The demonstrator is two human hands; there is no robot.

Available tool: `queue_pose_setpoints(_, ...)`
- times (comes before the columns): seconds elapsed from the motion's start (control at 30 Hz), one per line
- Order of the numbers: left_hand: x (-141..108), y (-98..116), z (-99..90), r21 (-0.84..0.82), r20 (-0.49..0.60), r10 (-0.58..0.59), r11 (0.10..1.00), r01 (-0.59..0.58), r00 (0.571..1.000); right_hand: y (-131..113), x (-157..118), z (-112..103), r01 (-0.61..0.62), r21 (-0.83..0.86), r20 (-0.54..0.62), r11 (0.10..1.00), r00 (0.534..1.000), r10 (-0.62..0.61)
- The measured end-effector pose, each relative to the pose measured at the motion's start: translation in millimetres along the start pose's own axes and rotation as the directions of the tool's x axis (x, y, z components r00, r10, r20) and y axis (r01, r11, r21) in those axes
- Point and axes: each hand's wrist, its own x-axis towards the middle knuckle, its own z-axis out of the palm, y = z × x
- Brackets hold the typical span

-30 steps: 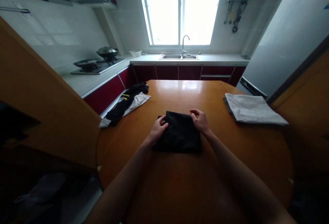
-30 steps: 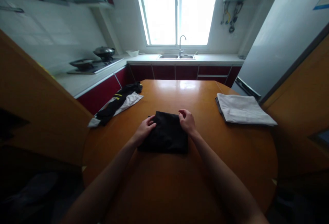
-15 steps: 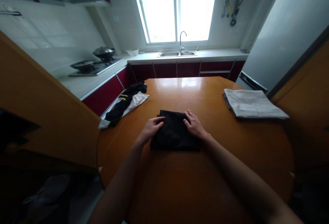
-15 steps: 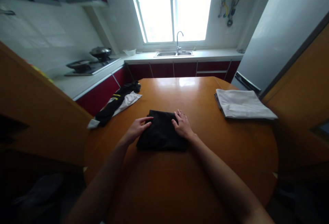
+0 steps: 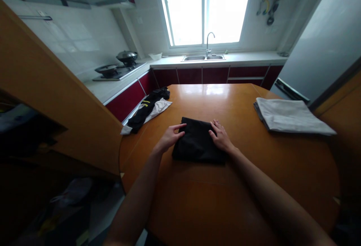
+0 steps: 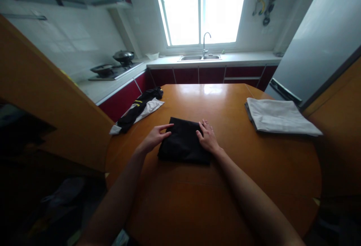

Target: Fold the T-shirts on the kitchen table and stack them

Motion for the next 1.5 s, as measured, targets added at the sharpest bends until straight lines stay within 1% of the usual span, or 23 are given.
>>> queue_pose_setpoints(0.1, -1, -1, -2.2, 0.048, -0.002, -0.001, 0.999, 0.001, 1.0, 1, 0, 0, 0.013, 0.025, -0.013, 1.0, 1.0, -0.013)
queue_pose_setpoints(0.3, 4, -11, -4.0, 0.215, -0.032, 0.056, 0.975, -0.048, 0.998, 5, 1, 1, 0.019, 0.058, -0.012, 0.998, 1.0, -0.018)
queue_pose_setpoints(0.43, 7, -15, -7.2, 0.383, -0.063, 0.091, 0.922, -0.06, 0.994, 8, 2, 2, 0.023, 0.051, -0.014, 0.998, 1.0, -0.022)
queue_pose_setpoints(0.53, 9, -17, -9.7, 0.516, -0.052, 0.099, 0.855, -0.059, 0.994, 7, 2, 2, 0.03, 0.034, -0.015, 0.999, 0.999, -0.029)
queue_pose_setpoints(0.6, 9, -17, -6.0, 0.638, -0.111, 0.162, 0.768, -0.055, 0.98, 6, 1, 2, 0.028, 0.025, -0.009, 0.999, 1.0, -0.028)
queue_pose_setpoints(0.67, 8, -16, 4.8, 0.728, -0.169, 0.301, 0.68, -0.088, 0.939, 5, 1, 2, 0.023, 0.011, -0.002, 1.0, 1.0, -0.023)
queue_pose_setpoints(0.7, 8, -14, 12.5, 0.751, -0.156, 0.369, 0.647, -0.133, 0.916, 4, 1, 2, 0.022, 0.001, 0.001, 1.0, 1.0, -0.022)
queue_pose_setpoints(0.73, 7, -14, 20.8, 0.764, -0.111, 0.417, 0.617, -0.192, 0.902, 4, 1, 2, 0.022, -0.01, 0.002, 1.0, 1.0, -0.022)
queue_pose_setpoints(0.77, 6, -13, 28.9, 0.768, -0.042, 0.436, 0.589, -0.25, 0.899, 4, 1, 2, 0.024, -0.021, 0.002, 0.999, 1.0, -0.024)
queue_pose_setpoints(0.8, 5, -14, 36.0, 0.771, 0.033, 0.425, 0.565, -0.294, 0.905, 3, 0, 2, 0.024, -0.033, 0.001, 0.999, 1.0, -0.024)
queue_pose_setpoints(0.83, 4, -15, 41.3, 0.777, 0.1, 0.39, 0.544, -0.317, 0.915, 3, 0, 2, 0.023, -0.045, 0.002, 0.999, 1.0, -0.023)
queue_pose_setpoints(0.87, 4, -17, 44.3, 0.788, 0.148, 0.341, 0.526, -0.319, 0.928, 2, 0, 2, 0.021, -0.058, 0.006, 0.998, 1.0, -0.021)
queue_pose_setpoints(0.9, 5, -19, 45.0, 0.803, 0.173, 0.29, 0.512, -0.305, 0.941, 1, -1, 2, 0.019, -0.072, 0.012, 0.997, 1.0, -0.018)
queue_pose_setpoints(1.03, 9, -31, 34.4, 0.837, 0.17, 0.148, 0.5, -0.222, 0.974, -5, -3, 2, 0.021, -0.161, 0.052, 0.987, 0.999, -0.013)
queue_pose_setpoints(1.17, 11, -36, 25.9, 0.824, 0.18, 0.072, 0.534, -0.19, 0.981, -9, -5, 4, 0.025, -0.247, 0.087, 0.969, 0.996, -0.004)
queue_pose_setpoints(1.23, 13, -34, 24.5, 0.812, 0.191, 0.078, 0.547, -0.202, 0.979, -10, -5, 3, 0.022, -0.245, 0.096, 0.969, 0.995, 0.001)
queue_pose_setpoints(1.3, 15, -30, 23.4, 0.802, 0.164, 0.128, 0.56, -0.207, 0.978, -11, -4, 1, 0.011, -0.214, 0.082, 0.977, 0.997, 0.006)
queue_pose_setpoints(1.4, 22, -26, 21.6, 0.791, 0.079, 0.247, 0.575, -0.212, 0.966, -15, -3, -3, 0.01, -0.163, -0.003, 0.987, 1.0, -0.01)
queue_pose_setpoints(1.43, 25, -27, 21.1, 0.789, 0.062, 0.265, 0.578, -0.21, 0.962, -16, -3, -3, 0.02, -0.157, -0.03, 0.987, 0.999, -0.025)
queue_pose_setpoints(1.5, 31, -31, 19.8, 0.788, 0.065, 0.235, 0.584, -0.195, 0.97, -19, -4, -2, 0.05, -0.168, -0.037, 0.985, 0.998, -0.057)
